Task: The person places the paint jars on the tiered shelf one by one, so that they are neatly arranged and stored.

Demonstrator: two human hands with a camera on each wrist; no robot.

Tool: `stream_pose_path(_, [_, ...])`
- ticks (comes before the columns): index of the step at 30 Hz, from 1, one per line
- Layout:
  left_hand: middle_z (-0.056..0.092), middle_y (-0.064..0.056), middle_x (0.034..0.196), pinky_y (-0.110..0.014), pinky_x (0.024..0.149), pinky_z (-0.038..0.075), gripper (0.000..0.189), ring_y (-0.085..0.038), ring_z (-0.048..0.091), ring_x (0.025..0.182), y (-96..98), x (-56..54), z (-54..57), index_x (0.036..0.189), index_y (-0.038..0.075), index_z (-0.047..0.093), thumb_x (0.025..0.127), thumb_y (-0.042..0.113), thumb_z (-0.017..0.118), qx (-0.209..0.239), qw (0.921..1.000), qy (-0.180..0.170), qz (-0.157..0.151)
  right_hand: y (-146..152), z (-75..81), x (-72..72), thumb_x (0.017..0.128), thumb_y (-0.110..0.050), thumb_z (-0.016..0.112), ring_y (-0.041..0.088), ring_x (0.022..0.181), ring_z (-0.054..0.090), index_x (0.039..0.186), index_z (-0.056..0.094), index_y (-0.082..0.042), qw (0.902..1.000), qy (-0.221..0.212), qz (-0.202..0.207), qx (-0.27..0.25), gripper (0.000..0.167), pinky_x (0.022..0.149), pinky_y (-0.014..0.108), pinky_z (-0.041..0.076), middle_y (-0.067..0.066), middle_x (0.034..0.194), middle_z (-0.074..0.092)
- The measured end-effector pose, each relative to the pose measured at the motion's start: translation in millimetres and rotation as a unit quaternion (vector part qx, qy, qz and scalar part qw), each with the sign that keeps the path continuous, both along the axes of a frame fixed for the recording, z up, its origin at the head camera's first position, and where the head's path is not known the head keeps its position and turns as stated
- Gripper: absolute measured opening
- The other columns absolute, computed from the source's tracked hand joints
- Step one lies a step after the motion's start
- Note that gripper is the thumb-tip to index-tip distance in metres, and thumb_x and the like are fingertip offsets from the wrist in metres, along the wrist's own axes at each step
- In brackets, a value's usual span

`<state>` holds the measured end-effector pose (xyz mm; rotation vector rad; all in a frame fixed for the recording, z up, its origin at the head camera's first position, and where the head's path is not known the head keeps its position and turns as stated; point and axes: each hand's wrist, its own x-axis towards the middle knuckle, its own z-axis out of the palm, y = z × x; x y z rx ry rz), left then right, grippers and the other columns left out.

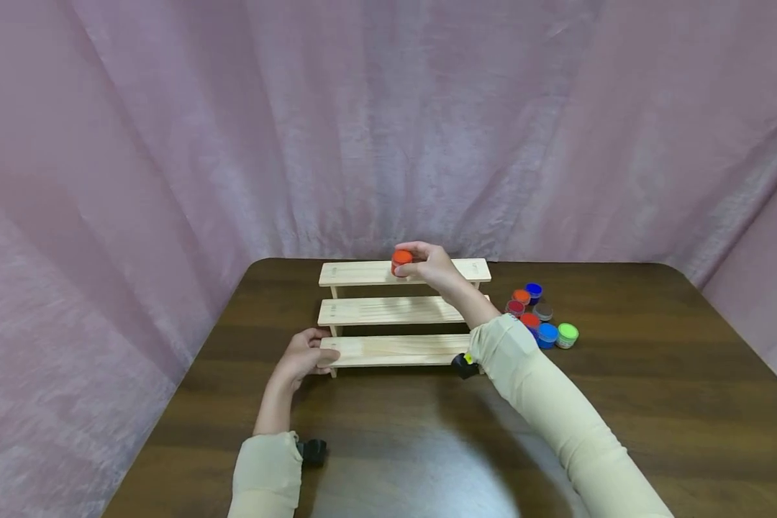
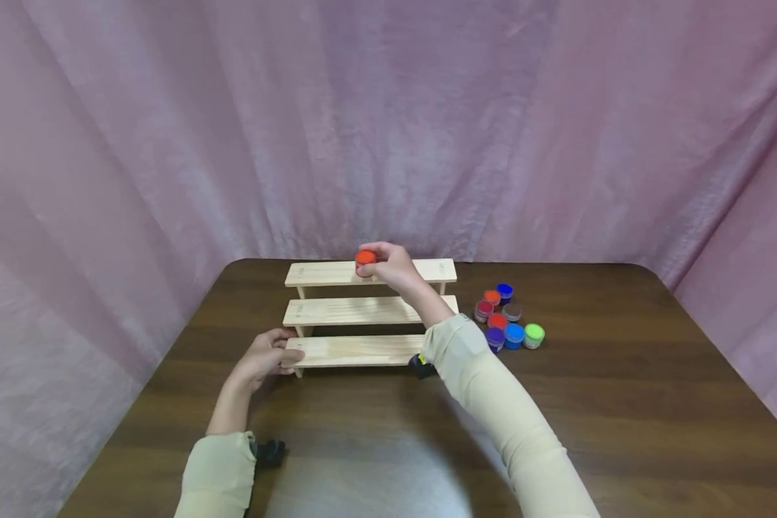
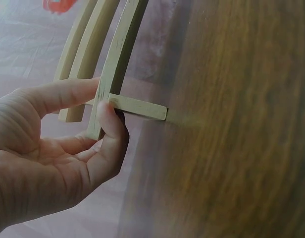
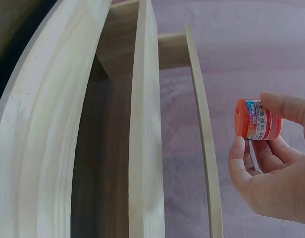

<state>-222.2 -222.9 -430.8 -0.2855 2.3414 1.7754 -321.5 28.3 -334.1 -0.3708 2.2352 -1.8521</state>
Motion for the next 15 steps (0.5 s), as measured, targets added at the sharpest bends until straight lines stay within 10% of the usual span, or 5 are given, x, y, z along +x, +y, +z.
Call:
stream_pose_path(7, [0.059, -0.016, 0.103, -0.022, 0.060, 0.056, 0.055, -0.014, 0.060, 0.073, 0.0, 4.9, 4.2, 0.135, -0.010, 0.043, 0.086, 0.003, 0.066, -0.001, 1.0000, 0.004, -0.003, -19.2, 1.9, -2.2, 0.084, 0.002, 0.068, 0.027, 0.109, 0.059, 0.134, 0.056, -0.003, 0.9998, -0.016, 0.011, -0.010, 0.051, 0.103, 0.049, 0.049, 0.023, 0.129, 0.058])
stream_pose_path(15, [0.057, -0.013, 0.099, -0.023, 0.061, 0.056, 0.053, -0.014, 0.059, 0.073, 1.3, 2.2, 6.8, 0.133, -0.008, 0.045, 0.086, 0.003, 0.067, -0.006, 1.0000, 0.001, 0.004, -35.8, 6.3, -5.9, 0.082, 0.002, 0.070, 0.020, 0.098, 0.061, 0.132, 0.057, -0.002, 0.9999, 0.005, 0.013, -0.003, 0.052, 0.083, 0.026, 0.056, 0.022, 0.122, 0.062])
